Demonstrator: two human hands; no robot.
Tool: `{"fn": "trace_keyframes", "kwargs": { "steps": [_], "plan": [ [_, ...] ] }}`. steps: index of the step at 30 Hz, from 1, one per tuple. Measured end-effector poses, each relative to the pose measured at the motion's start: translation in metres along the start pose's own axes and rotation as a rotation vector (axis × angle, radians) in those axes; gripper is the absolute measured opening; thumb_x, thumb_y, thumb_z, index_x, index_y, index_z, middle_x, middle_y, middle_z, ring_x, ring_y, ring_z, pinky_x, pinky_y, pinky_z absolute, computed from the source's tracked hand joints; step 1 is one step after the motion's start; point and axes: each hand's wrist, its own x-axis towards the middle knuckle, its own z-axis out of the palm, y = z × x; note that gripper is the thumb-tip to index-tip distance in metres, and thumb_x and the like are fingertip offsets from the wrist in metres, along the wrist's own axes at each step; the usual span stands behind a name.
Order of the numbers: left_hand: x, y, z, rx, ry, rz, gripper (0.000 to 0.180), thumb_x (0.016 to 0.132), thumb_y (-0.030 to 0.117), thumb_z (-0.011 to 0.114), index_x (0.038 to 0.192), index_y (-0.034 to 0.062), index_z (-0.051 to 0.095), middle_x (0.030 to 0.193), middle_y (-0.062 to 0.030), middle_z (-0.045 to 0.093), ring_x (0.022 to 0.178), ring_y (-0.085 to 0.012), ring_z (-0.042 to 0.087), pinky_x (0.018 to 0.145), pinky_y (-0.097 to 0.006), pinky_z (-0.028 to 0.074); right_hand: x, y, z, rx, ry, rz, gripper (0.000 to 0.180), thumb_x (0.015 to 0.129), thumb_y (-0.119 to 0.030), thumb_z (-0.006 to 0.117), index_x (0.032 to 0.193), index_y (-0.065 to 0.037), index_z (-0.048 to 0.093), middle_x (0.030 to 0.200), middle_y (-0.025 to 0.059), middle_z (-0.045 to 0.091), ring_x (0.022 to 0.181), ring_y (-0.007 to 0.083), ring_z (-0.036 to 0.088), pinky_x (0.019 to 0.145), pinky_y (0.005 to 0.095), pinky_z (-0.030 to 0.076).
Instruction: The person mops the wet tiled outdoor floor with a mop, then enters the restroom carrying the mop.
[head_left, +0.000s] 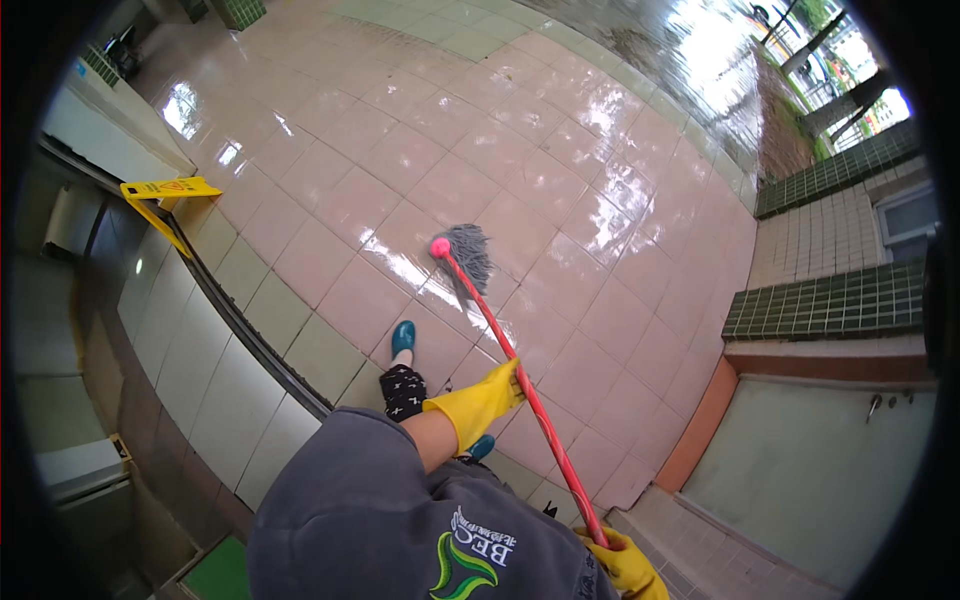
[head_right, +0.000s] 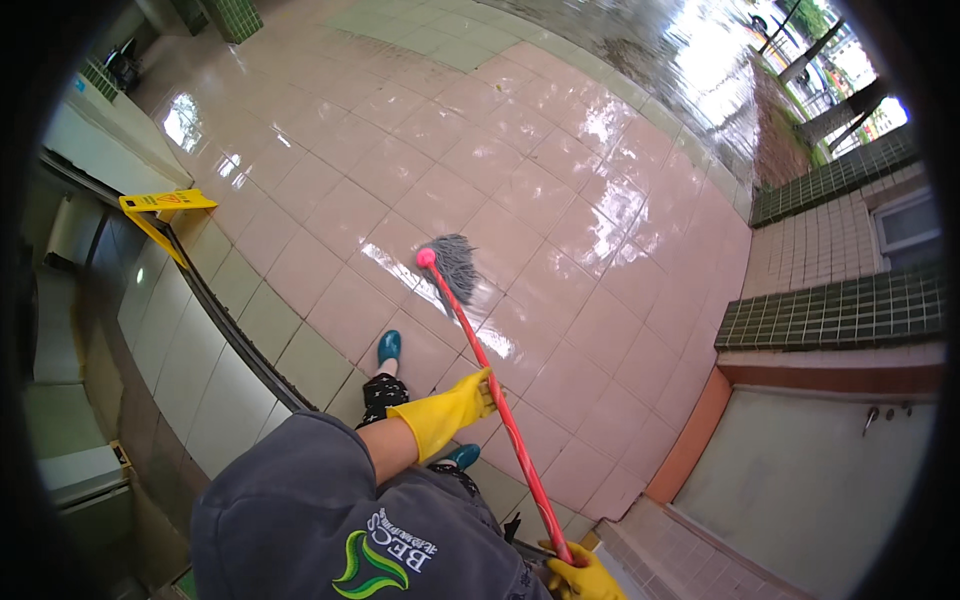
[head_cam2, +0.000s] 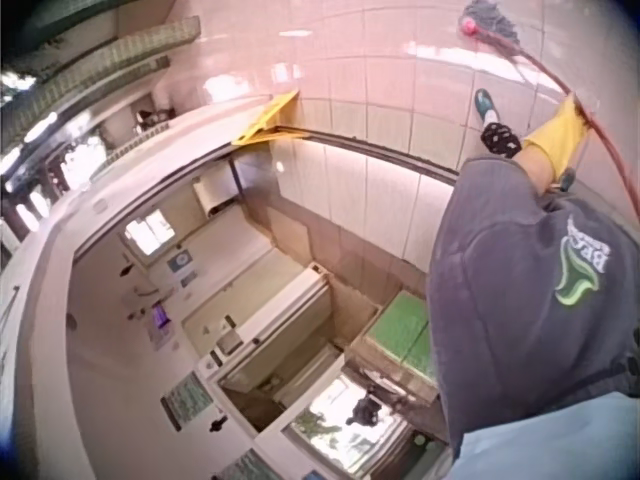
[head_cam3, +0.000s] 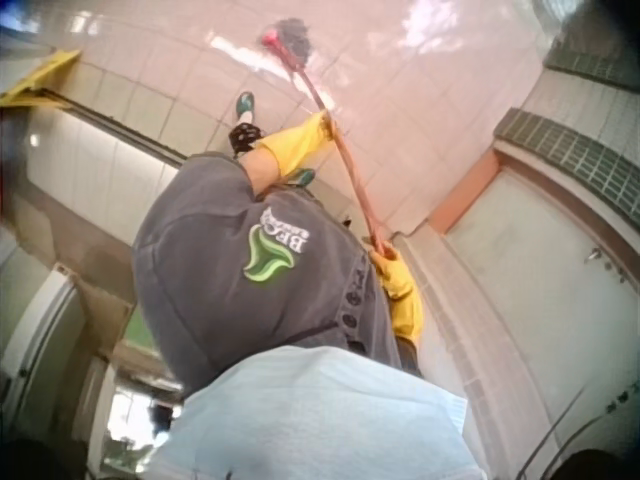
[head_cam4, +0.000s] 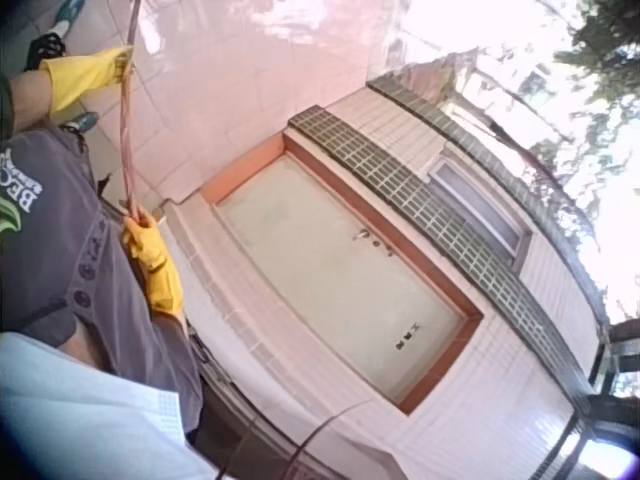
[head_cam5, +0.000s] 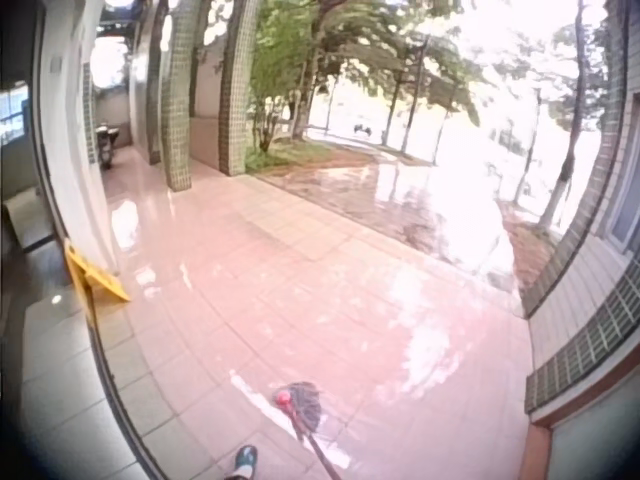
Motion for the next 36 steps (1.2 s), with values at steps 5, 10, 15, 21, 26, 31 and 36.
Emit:
{"fn": "trace_keyframes", "kwargs": {
  "steps": [5,10,15,21,26,31,36],
  "plan": [
    [-0.021,0.135,-0.059,-0.087,-0.079,0.14,0.053,0.089,0.038,0.049,0.128,0.006,0.032,0.128,-0.02,0.045,0.117,-0.0341,0.046,0.097,-0.046,0.039,0.123,-0.142,0.071,0.024,-0.124,0.096,0.043,0.086,-0.018,0.055,0.126,-0.006,0.045,0.061,0.0079,0.054,0.038,0.0155,0.045,0.037,0.0279,0.036],
    [-0.077,0.267,-0.153,-0.111,-0.048,0.268,0.053,0.09,0.035,0.048,0.132,0.0048,0.032,0.128,-0.0208,0.045,0.116,-0.0353,0.046,0.097,-0.044,0.04,0.301,-0.358,0.179,-0.288,-0.046,-0.063,0.027,0.083,-0.03,0.061,0.098,-0.008,0.058,0.057,0.0039,0.051,0.035,0.0113,0.042,0.031,0.0256,0.031],
    [-0.151,0.353,-0.209,-0.117,0.089,0.391,0.051,0.09,0.034,0.049,0.129,0.0049,0.037,0.123,-0.0203,0.049,0.113,-0.0334,0.049,0.095,-0.043,0.042,0.486,-0.513,0.257,-0.305,-0.034,-0.331,0.022,0.08,-0.023,0.062,0.074,-0.009,0.047,0.051,0.0042,0.045,0.033,0.0113,0.036,0.031,0.0263,0.028],
    [-0.187,0.382,-0.267,-0.296,0.121,0.485,0.057,0.09,0.039,0.047,0.133,0.0042,0.032,0.127,-0.0192,0.047,0.114,-0.0324,0.047,0.097,-0.043,0.04,0.456,-0.515,0.399,-0.383,0.006,-0.319,0.024,0.081,-0.012,0.053,0.1,-0.002,0.043,0.059,0.0083,0.048,0.04,0.0181,0.045,0.037,0.0313,0.035],
    [-0.155,0.379,-0.232,-0.209,-0.096,0.263,0.064,0.09,0.045,0.045,0.136,0.0049,0.027,0.129,-0.0213,0.044,0.115,-0.0364,0.046,0.095,-0.047,0.04,0.381,-0.421,0.358,-0.357,0.179,-0.212,0.032,0.083,-0.016,0.051,0.111,-0.003,0.043,0.063,0.0111,0.05,0.044,0.0177,0.048,0.039,0.0314,0.037],
    [-0.104,0.396,-0.199,-0.058,-0.214,0.14,0.075,0.087,0.05,0.048,0.14,0.008,0.017,0.135,-0.0228,0.035,0.12,-0.0366,0.042,0.098,-0.048,0.037,0.245,-0.362,0.368,-0.698,0.379,0.027,0.043,0.084,-0.027,0.048,0.125,-0.015,0.043,0.07,0.0079,0.057,0.051,0.0175,0.054,0.049,0.0325,0.043],
    [-0.084,0.385,-0.154,0.057,-0.307,0.049,0.055,0.083,0.049,0.052,0.12,0.0087,0.041,0.129,-0.0232,0.043,0.111,-0.0385,0.049,0.09,-0.051,0.043,0.139,-0.272,0.393,-0.956,0.601,0.133,0.047,0.084,-0.033,0.047,0.129,-0.023,0.042,0.086,0.0176,0.063,0.085,0.0368,0.06,0.074,0.043,0.047]
  ]
}}
